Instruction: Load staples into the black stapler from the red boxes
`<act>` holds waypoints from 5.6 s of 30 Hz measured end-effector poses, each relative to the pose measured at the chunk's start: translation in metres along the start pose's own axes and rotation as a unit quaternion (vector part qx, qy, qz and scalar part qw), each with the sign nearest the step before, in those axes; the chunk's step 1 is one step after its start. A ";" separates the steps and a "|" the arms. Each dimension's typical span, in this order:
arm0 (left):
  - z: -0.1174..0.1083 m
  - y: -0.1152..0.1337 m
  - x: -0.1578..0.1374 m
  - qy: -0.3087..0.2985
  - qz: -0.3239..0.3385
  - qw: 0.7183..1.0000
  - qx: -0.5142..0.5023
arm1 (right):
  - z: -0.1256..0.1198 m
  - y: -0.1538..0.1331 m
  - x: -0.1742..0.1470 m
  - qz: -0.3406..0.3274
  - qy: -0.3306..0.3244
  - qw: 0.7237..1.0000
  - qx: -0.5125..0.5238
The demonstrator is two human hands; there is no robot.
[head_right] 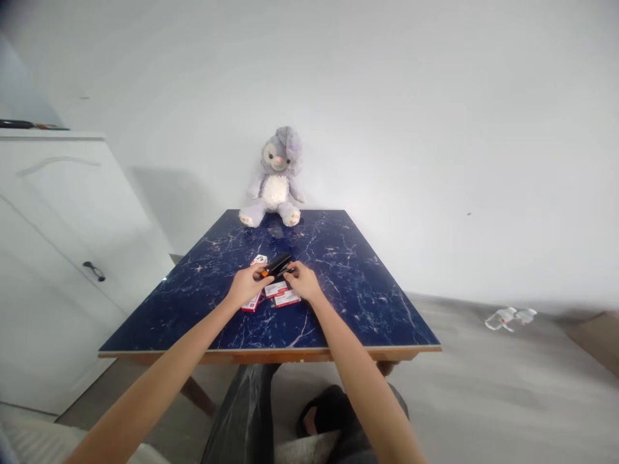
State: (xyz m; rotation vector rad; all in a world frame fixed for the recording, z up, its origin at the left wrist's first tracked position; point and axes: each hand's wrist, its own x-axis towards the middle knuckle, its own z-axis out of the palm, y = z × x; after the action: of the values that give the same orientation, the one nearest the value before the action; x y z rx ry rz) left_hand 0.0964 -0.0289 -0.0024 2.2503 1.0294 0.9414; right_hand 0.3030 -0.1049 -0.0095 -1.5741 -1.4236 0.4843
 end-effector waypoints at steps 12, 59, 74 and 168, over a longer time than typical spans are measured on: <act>-0.011 -0.012 0.014 0.086 -0.015 0.990 0.109 | -0.004 -0.034 -0.036 -0.027 0.083 0.977 -0.194; -0.034 0.050 -0.087 -0.080 0.020 0.996 0.016 | -0.009 -0.048 -0.106 -0.082 0.014 0.994 -0.068; -0.023 0.054 -0.099 -0.073 0.091 0.982 0.146 | -0.007 -0.051 -0.106 -0.153 -0.058 0.986 -0.038; -0.017 -0.005 0.038 -0.262 0.046 0.961 0.075 | -0.003 -0.020 0.014 0.066 0.022 0.996 -0.063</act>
State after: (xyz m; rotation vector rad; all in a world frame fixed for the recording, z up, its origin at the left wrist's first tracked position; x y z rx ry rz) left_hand 0.0997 0.0064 0.0202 2.4914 0.7778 0.2678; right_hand 0.2972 -0.0950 0.0127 -1.7783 -1.3452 0.4421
